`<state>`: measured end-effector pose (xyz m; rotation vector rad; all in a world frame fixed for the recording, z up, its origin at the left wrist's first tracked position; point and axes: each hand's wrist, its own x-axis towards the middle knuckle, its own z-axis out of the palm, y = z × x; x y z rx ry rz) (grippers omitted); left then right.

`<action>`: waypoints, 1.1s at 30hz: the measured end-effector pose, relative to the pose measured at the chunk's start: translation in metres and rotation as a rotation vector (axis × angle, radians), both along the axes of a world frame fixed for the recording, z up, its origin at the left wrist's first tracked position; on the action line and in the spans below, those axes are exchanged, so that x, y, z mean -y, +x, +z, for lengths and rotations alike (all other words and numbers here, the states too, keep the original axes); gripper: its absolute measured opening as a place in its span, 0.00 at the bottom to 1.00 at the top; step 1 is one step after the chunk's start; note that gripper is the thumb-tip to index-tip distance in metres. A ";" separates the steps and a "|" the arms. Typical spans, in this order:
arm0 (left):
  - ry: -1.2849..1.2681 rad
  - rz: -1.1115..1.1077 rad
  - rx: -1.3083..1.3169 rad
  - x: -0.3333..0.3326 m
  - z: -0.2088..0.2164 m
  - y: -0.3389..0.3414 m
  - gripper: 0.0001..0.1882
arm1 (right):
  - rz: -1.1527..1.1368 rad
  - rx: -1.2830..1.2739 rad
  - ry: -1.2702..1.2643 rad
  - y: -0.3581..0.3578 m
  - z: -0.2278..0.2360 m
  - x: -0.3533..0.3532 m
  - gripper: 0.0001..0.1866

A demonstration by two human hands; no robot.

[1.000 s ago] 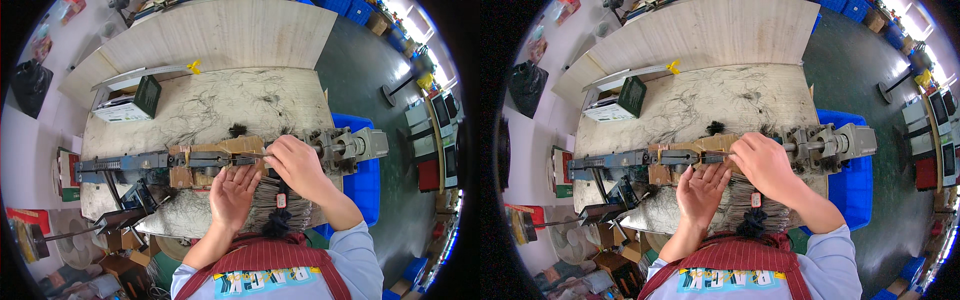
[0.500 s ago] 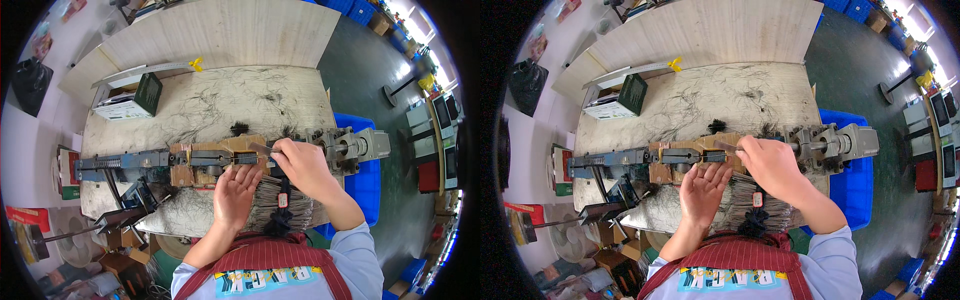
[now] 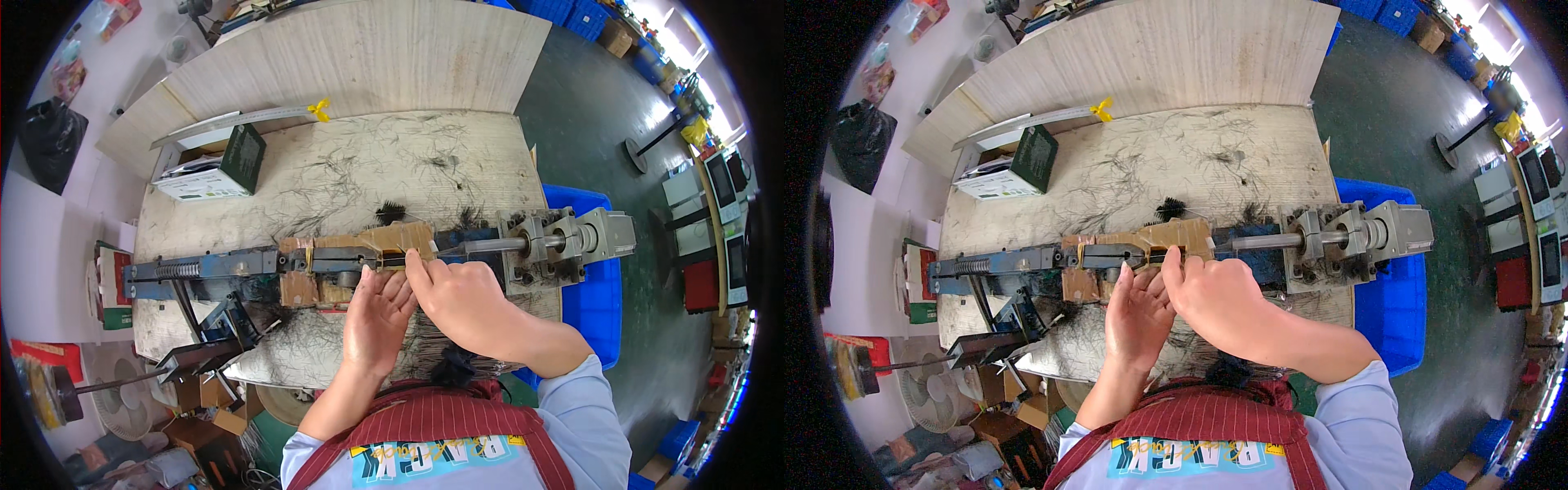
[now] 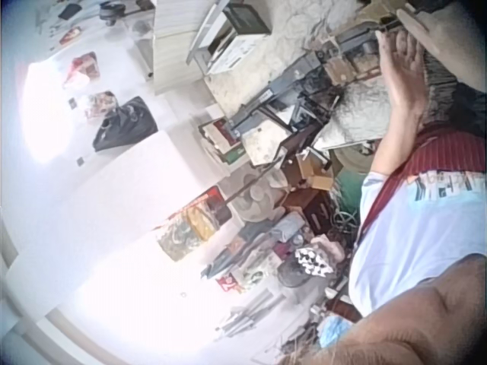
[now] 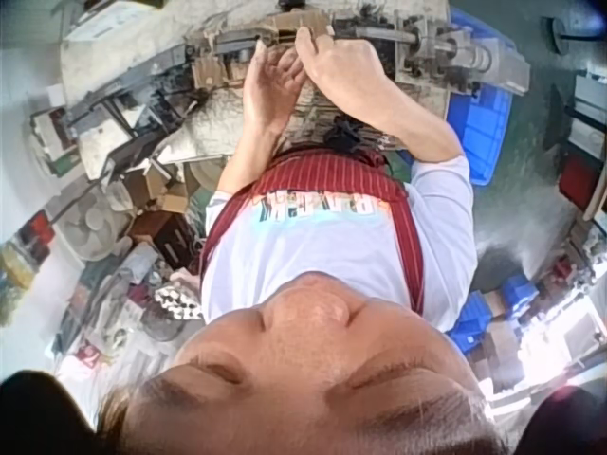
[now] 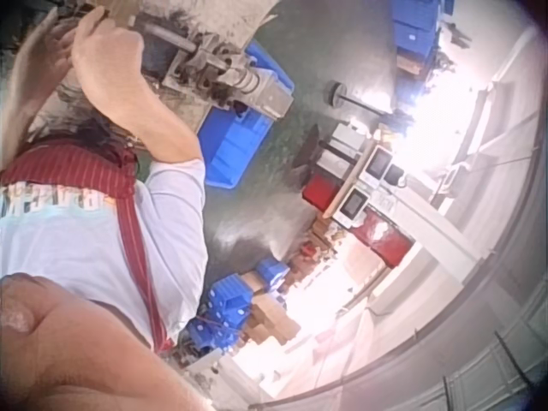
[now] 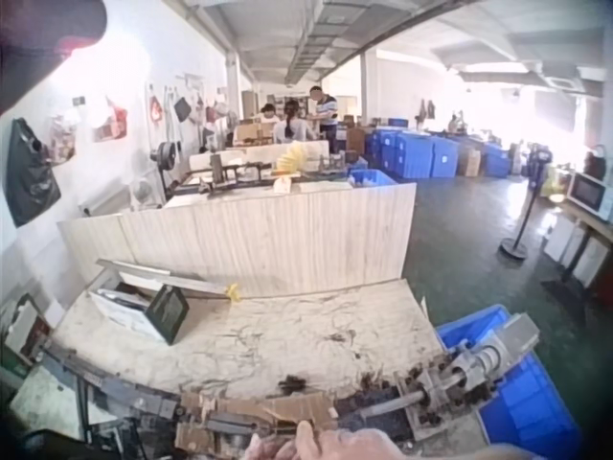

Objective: The person assembles small metal components using a specialized manual assembly machine.

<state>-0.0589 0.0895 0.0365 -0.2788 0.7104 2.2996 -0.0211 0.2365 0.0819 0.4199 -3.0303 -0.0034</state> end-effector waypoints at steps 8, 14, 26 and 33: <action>-0.006 -0.088 -0.056 -0.003 -0.010 0.006 0.19 | 0.067 -0.047 -0.032 -0.008 -0.002 -0.018 0.27; -0.182 -0.112 -0.039 -0.035 -0.047 0.025 0.33 | -0.063 -0.093 -0.353 0.016 -0.002 -0.031 0.25; -1.256 0.364 0.024 0.243 -0.074 0.087 0.28 | -0.103 0.504 -1.058 0.040 -0.060 -0.027 0.15; -1.538 1.087 -0.268 0.339 -0.106 0.077 0.10 | -0.105 0.324 -0.758 0.019 -0.084 0.024 0.22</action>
